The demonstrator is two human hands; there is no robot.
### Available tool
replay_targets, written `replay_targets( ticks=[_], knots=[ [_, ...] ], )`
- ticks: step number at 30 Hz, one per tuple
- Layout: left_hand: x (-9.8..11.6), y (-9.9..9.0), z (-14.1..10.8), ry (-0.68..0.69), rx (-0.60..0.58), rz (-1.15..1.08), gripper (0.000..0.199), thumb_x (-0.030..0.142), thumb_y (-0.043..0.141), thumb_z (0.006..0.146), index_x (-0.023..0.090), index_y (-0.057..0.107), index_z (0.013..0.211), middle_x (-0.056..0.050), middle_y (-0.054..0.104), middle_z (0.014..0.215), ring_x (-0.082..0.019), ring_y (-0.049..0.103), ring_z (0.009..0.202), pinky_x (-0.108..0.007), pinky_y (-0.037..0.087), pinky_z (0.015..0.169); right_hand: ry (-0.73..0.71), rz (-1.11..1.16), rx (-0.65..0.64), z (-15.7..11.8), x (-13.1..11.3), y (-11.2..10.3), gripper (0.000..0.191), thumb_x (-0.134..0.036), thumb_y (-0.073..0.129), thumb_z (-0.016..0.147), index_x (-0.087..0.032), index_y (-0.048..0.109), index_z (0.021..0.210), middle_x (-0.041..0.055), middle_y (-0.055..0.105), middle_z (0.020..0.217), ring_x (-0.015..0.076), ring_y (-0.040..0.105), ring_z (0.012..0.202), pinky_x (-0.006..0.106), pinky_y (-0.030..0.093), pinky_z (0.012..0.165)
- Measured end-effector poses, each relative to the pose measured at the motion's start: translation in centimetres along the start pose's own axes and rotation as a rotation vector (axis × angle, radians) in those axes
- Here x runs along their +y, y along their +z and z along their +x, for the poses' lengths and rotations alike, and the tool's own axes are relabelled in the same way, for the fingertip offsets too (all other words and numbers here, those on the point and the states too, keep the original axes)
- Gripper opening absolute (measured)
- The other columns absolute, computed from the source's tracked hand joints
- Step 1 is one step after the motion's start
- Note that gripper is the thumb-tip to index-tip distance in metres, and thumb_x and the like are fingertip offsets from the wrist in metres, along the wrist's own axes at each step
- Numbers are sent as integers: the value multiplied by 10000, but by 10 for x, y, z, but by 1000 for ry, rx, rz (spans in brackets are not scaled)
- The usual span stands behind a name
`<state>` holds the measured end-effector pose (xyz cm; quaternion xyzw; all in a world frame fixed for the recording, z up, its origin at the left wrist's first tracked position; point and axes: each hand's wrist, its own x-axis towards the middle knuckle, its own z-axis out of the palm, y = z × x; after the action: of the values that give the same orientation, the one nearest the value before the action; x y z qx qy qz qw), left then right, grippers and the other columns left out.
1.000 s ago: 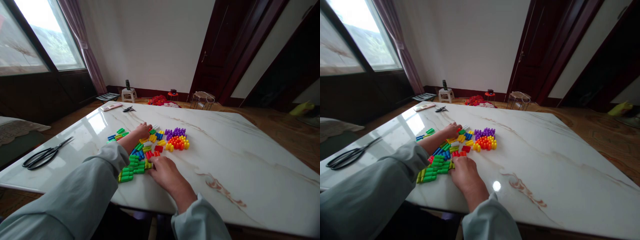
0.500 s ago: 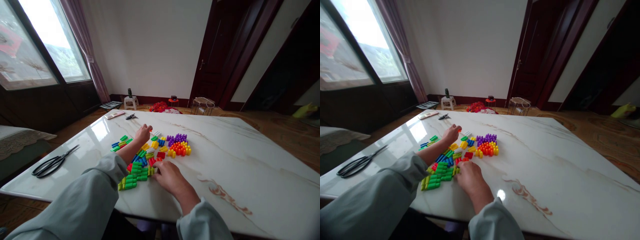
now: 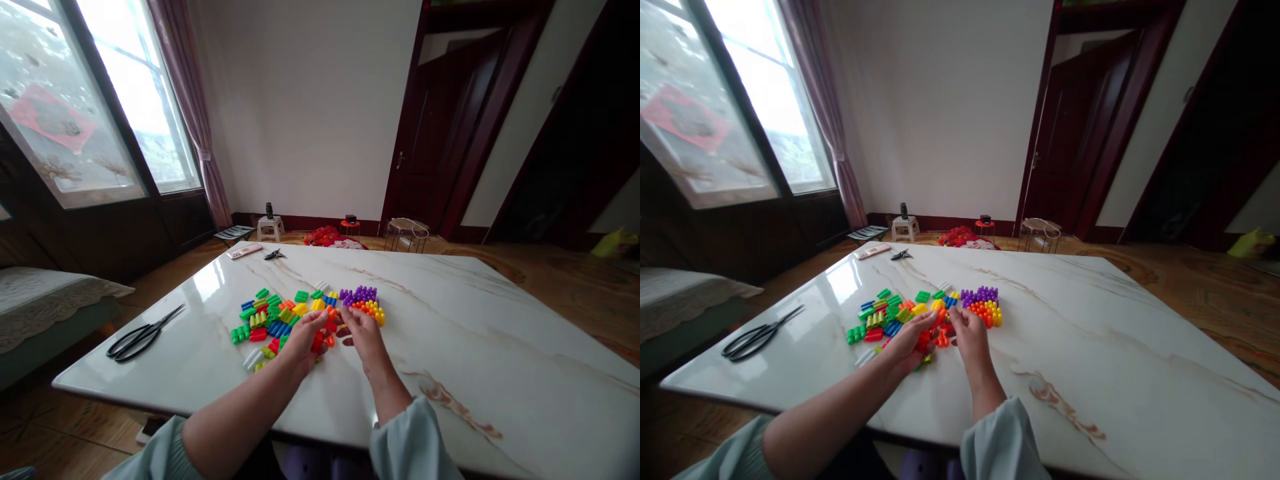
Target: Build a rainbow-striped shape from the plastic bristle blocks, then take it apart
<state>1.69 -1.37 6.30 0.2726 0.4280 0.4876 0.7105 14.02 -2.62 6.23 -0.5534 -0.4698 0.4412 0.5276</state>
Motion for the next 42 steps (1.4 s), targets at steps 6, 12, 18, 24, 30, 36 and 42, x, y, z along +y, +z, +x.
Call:
replay_targets(
  ticks=[6,12,18,24,30,36,42],
  knots=[
    [-13,0,9,30,-36,53,463,322,842,523,150,637,901,20,558,593,-63,487,470,-149,235,380,-60,-122,-52,2,8,-2,497,-549,650,683,-133,692,950,36,664,696,162,608,627,228,432,488],
    [-11,-8,27,88,82,95,398,356,803,573,145,612,851,17,567,638,-54,471,473,-159,276,396,-159,-307,152,22,16,-14,395,-492,585,726,-143,697,872,72,700,773,184,619,648,283,485,594],
    [-1,-15,34,117,122,38,393,332,767,623,142,593,919,6,594,712,-45,469,455,-162,261,386,-174,-461,738,47,32,-67,335,-301,483,755,-138,670,982,115,695,950,203,614,777,291,460,738],
    [-2,-10,31,113,111,8,437,367,793,586,140,598,904,21,579,649,-51,479,446,-164,255,395,-41,-695,659,50,46,-75,333,-170,445,699,-192,695,919,84,674,1014,195,606,781,276,420,664],
    [-2,-9,32,112,106,-1,394,325,781,596,140,595,889,19,577,662,-49,460,441,-170,248,383,-164,-808,407,40,33,-38,210,-338,526,763,-244,692,850,14,699,885,172,604,761,253,404,651],
    [-1,-9,30,95,115,-12,365,311,764,620,143,590,892,14,579,685,-53,476,461,-169,273,389,-244,-879,589,47,38,-55,334,-173,427,802,-221,682,1012,52,637,1079,185,572,904,258,409,716],
    [-4,-8,31,86,93,1,387,324,772,609,145,589,900,5,592,710,-50,473,466,-158,251,382,-145,-1096,371,58,61,-76,537,-56,434,750,-258,623,1210,25,603,1217,227,514,1028,276,410,779]
  ],
)
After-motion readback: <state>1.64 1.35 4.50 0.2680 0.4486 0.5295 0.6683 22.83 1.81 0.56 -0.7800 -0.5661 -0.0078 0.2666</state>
